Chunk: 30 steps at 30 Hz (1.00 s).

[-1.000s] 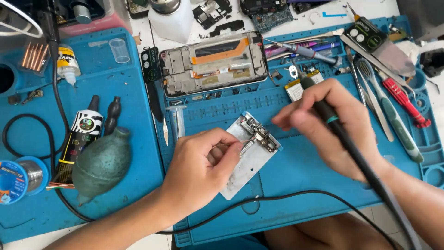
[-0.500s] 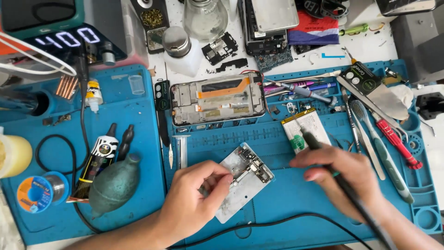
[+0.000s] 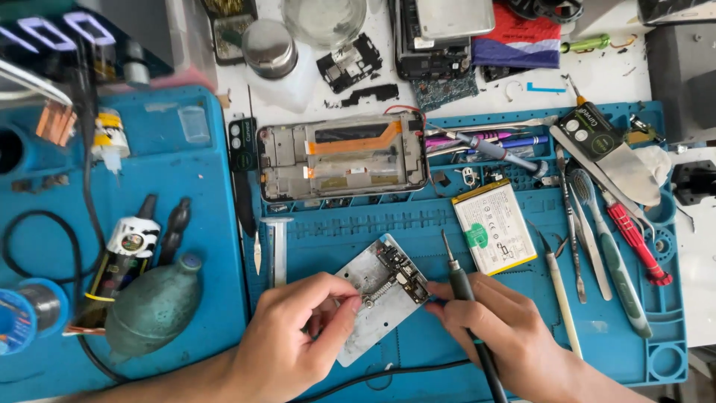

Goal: Adjusting and soldering wires on a mobile phone circuit board using a soldering iron and an air blower.

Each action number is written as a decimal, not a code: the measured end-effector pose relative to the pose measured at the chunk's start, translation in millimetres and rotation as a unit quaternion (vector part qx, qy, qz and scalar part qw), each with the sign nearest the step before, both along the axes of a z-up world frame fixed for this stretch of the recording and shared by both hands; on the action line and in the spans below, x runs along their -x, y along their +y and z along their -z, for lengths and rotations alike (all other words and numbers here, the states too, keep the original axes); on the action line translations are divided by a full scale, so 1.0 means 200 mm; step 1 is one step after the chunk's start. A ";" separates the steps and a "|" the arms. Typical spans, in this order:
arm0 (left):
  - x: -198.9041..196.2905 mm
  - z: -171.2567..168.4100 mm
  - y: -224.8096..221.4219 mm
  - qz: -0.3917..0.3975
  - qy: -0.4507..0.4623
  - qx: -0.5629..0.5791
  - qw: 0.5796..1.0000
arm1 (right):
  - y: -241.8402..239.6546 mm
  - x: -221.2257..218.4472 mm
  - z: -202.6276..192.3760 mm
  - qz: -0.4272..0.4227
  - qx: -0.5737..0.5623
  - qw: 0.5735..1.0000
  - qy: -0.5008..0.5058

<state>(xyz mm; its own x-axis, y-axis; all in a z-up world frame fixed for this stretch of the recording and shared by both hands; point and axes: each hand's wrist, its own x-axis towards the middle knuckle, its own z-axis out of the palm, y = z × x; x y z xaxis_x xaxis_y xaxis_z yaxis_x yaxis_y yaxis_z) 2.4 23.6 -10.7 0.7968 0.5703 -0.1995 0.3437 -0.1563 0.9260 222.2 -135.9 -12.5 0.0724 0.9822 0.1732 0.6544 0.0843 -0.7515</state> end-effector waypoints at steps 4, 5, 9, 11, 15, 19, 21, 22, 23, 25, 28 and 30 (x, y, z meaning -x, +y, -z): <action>-0.01 -0.01 0.00 -0.010 -0.031 -0.024 0.999 | 0.02 0.05 0.00 0.014 -0.027 0.999 -0.038; -0.01 -0.01 0.00 -0.006 -0.040 -0.029 0.999 | 0.03 0.06 -0.01 0.006 -0.036 0.998 -0.056; -0.02 -0.02 0.01 -0.007 -0.061 -0.019 0.998 | -0.02 0.10 -0.01 0.009 -0.043 0.996 -0.075; -0.03 -0.06 0.02 -0.025 -0.079 -0.014 0.996 | -0.04 0.14 0.00 0.014 -0.044 0.996 -0.070; -0.02 -0.07 0.00 -0.049 -0.091 -0.075 0.992 | -0.10 0.21 0.04 0.055 -0.032 0.996 -0.060; -0.01 -0.10 0.01 -0.053 -0.104 -0.140 0.983 | -0.11 0.25 0.02 0.080 -0.025 0.995 -0.047; 0.01 -0.08 0.02 0.006 -0.037 -0.084 0.996 | -0.11 0.23 0.01 0.045 0.003 0.999 -0.001; 0.01 -0.07 0.02 0.008 -0.038 -0.086 0.996 | -0.11 0.20 -0.01 0.047 0.001 0.999 -0.002; 0.00 -0.05 0.01 0.018 -0.032 -0.110 0.993 | -0.10 0.18 -0.02 0.059 0.004 0.998 0.022; 0.00 -0.02 0.00 0.027 -0.028 -0.133 0.990 | -0.11 0.10 0.00 0.072 0.008 0.996 0.045; -0.01 0.00 -0.01 0.035 -0.041 -0.151 0.987 | -0.12 0.01 0.08 0.042 -0.056 0.990 0.125; -0.01 0.00 -0.02 0.017 -0.060 -0.210 0.976 | -0.09 0.01 0.07 0.103 -0.100 0.960 0.239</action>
